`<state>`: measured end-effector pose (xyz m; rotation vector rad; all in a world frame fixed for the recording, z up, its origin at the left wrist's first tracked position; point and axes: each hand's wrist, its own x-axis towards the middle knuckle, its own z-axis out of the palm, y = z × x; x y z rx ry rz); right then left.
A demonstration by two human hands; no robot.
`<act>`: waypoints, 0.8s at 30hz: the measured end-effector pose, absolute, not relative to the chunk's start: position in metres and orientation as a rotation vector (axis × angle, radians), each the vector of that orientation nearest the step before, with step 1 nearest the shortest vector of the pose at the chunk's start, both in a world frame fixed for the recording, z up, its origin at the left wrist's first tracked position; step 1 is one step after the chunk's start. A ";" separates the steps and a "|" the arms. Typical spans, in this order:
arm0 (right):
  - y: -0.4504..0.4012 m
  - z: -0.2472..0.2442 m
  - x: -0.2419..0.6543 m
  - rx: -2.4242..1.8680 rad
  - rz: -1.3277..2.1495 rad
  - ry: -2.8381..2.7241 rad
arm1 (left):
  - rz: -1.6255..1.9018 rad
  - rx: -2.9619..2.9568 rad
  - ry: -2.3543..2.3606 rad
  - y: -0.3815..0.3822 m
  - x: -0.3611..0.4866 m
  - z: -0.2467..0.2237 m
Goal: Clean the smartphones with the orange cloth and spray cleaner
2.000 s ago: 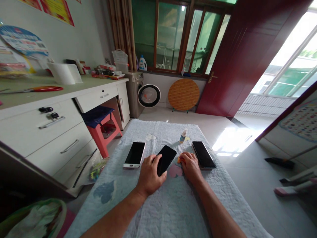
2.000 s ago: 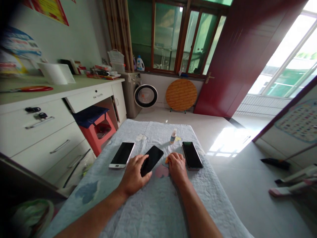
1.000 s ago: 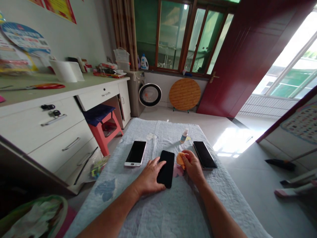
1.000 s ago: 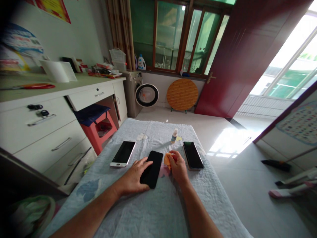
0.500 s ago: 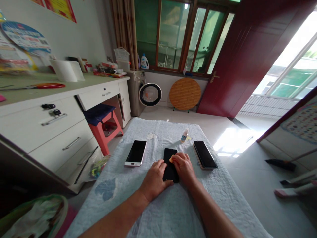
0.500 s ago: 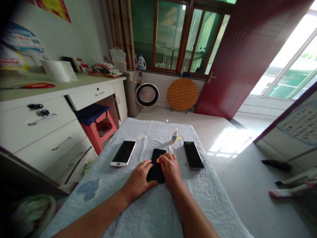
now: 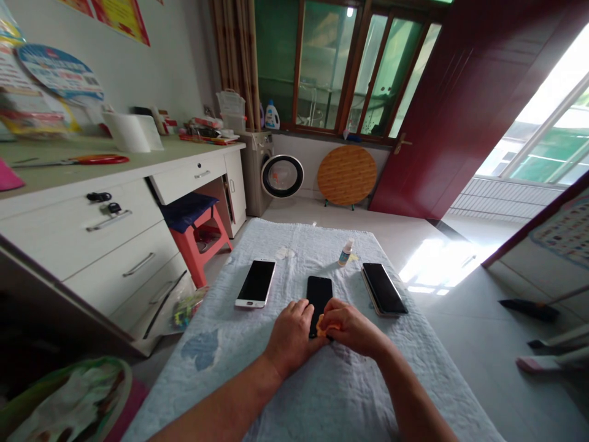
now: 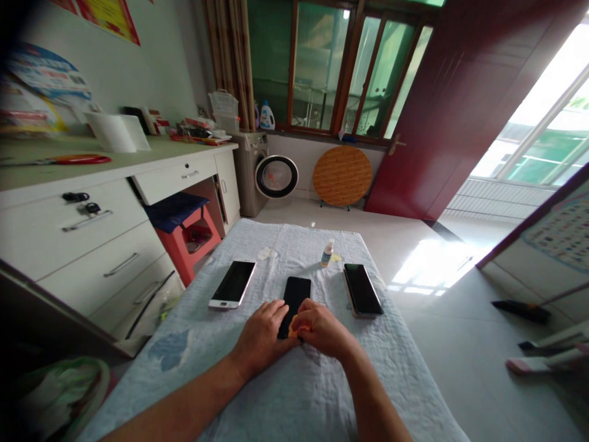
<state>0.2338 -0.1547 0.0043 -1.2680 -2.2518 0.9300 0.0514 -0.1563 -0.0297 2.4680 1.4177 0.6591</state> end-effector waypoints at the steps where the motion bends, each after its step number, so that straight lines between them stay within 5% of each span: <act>1: -0.155 0.004 0.234 -1.279 0.931 -2.241 | 0.648 2.484 1.418 -0.157 0.052 -0.029; 16: -0.090 -0.027 0.226 -1.653 0.262 -2.031 | 0.476 2.596 1.406 -0.159 0.050 -0.029; 24: -0.059 -0.021 0.202 -1.852 0.205 -2.018 | 0.431 2.638 1.426 -0.160 0.053 -0.030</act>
